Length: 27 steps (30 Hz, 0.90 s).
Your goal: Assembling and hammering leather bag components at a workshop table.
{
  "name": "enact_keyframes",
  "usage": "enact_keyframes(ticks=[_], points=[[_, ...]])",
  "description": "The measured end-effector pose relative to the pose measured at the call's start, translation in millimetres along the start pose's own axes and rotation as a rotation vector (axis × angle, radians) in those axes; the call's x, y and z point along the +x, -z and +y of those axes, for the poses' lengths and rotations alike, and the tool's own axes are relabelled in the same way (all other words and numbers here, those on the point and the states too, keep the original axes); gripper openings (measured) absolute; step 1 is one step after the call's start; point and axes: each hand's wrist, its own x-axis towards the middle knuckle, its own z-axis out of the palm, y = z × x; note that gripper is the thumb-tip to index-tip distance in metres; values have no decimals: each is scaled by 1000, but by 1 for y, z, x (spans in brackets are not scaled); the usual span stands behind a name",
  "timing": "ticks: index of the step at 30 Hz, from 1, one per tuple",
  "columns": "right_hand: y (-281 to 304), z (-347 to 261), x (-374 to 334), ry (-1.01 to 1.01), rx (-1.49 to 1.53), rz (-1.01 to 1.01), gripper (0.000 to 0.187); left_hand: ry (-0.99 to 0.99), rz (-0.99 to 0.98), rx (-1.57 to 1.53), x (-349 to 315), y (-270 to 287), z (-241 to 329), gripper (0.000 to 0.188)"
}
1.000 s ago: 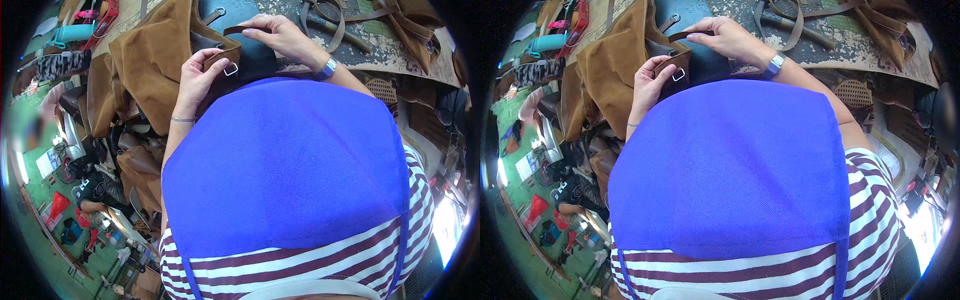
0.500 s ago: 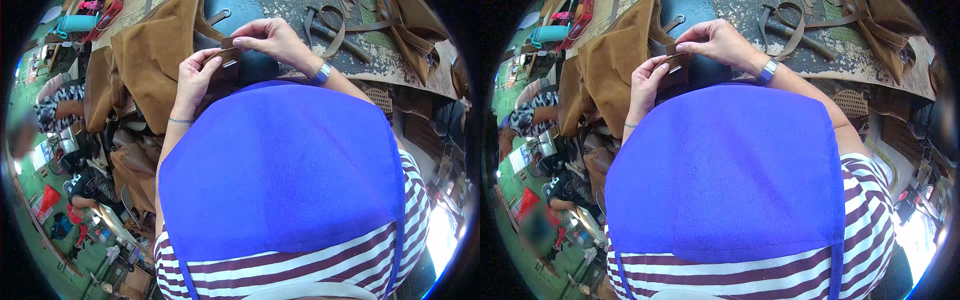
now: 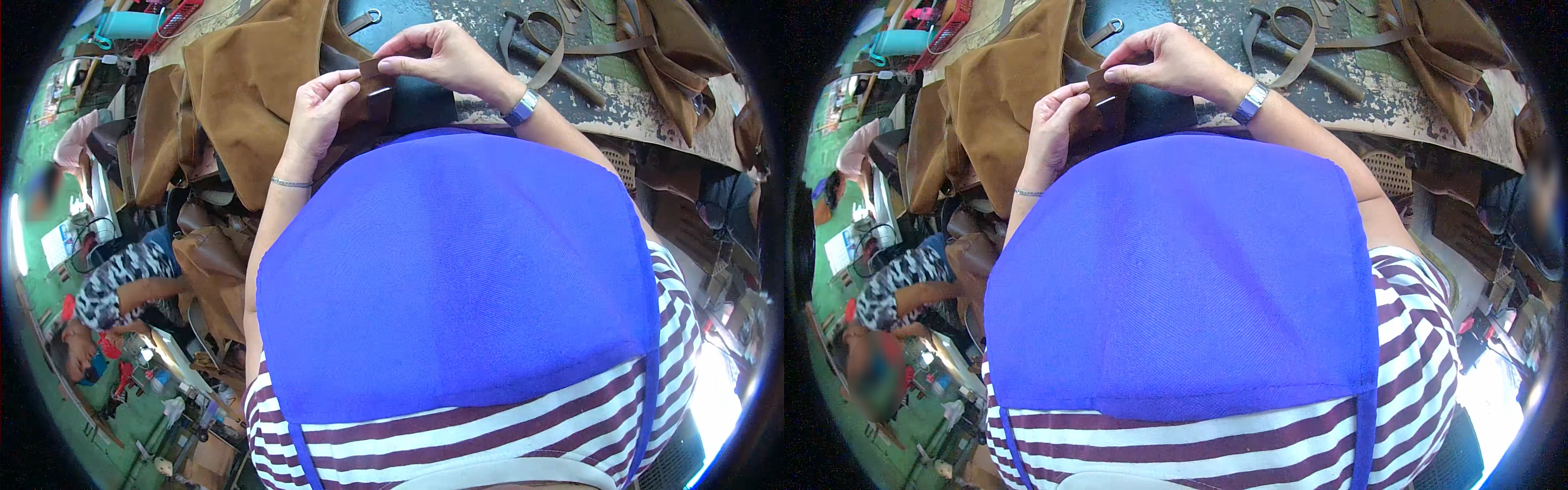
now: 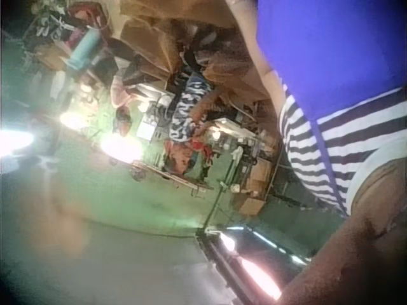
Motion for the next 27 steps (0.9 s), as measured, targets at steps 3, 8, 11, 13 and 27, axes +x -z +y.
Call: enact_keyframes(ticks=[3, 8, 11, 13, 27], points=[[3, -2, 0, 19, -53, -3, 20, -18, -31, 19, 4, -1, 2, 22], [3, -4, 2, 8, -121, -36, 21, -34, -9, 33, 9, 8, -5, 23], [7, 1, 3, 7, -135, -25, 22, -44, 23, 36, 7, -3, 4, 23], [7, 1, 3, 30, -91, -34, 22, -61, 20, 57, 7, -2, 3, 22], [7, -5, -1, -44, -99, -43, 20, -1, -6, 60, 11, -6, 1, 20]])
